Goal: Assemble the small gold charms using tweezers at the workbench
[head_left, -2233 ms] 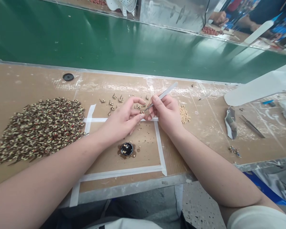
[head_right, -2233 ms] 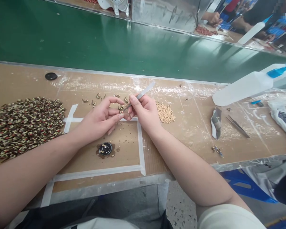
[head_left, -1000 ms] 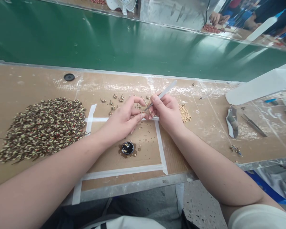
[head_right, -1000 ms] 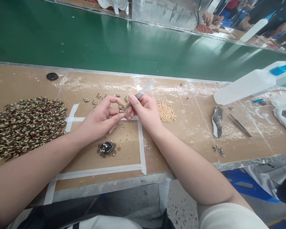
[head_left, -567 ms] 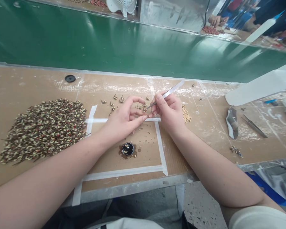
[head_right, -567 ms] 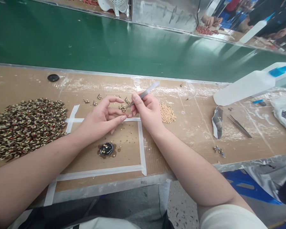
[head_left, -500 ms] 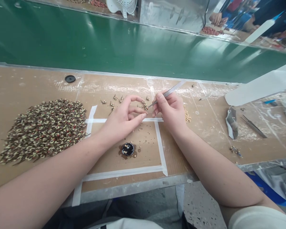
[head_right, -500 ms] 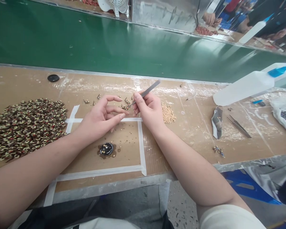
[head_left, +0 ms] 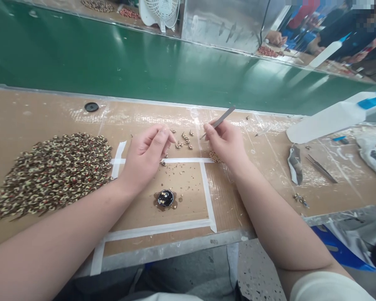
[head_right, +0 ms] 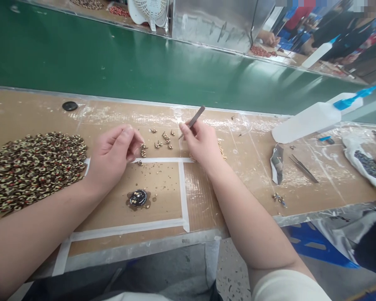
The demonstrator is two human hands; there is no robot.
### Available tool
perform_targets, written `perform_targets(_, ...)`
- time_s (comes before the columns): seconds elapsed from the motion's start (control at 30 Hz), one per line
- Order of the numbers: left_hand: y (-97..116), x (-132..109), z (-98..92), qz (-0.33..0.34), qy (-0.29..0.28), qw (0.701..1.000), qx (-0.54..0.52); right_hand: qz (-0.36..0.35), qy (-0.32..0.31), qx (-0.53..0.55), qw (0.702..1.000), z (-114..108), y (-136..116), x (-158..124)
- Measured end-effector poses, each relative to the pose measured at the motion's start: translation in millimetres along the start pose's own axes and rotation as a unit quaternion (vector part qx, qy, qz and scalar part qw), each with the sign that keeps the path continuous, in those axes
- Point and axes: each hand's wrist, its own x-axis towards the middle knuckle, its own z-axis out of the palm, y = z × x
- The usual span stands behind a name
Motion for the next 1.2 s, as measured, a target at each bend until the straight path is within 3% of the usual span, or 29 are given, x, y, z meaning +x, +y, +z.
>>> perform_targets(0.1,2.8,0.0,-3.0,0.018,-0.013,1.000,0.012,0.011,0.025,-0.059,0.998,-19.4,3.8,9.4)
perform_targets(0.23,3.3,2.1,-7.5,0.028,-0.180,0.976,0.123,0.057,-0.018,-0.113,0.992,-29.3,14.0,16.1)
perform_targets(0.3,2.0,3.8,-8.2,0.021,-0.220,0.959,0.177,0.065,-0.039,-0.127,0.989,-28.1,16.2,16.4)
perform_targets(0.43,-0.6,7.8,-7.2,0.027,-0.180,0.955,0.234,0.072,-0.048,-0.156,0.984,-24.8,10.8,15.0)
perform_targets(0.6,-2.1,8.2,-7.1,0.052,-0.136,0.963,0.228,0.086,-0.068,-0.168,0.980,-22.8,3.5,13.1)
perform_targets(0.8,2.1,3.4,-5.4,0.060,-0.139,0.972,0.181,0.073,-0.073,-0.161,0.981,-18.8,11.5,13.3)
perform_targets(0.87,2.7,3.6,-2.8,0.017,-0.156,0.977,0.141,0.058,-0.067,-0.118,0.989,-17.4,10.8,12.3)
perform_targets(0.93,1.5,4.6,0.6,-0.072,-0.188,0.977,0.069,0.020,-0.068,-0.019,0.997,-15.1,6.0,9.1)
perform_targets(1.03,-2.8,6.4,4.7,-0.216,-0.216,0.950,-0.063,-0.064,-0.086,0.142,0.984,-9.1,-4.6,0.1)
perform_targets(1.1,-5.2,6.7,5.6,-0.262,-0.216,0.932,-0.126,-0.110,-0.098,0.206,0.967,-3.6,-10.2,-6.3)
perform_targets(1.2,-6.0,5.6,5.3,-0.280,-0.224,0.917,-0.175,-0.140,-0.114,0.245,0.953,4.8,-14.0,-12.9)
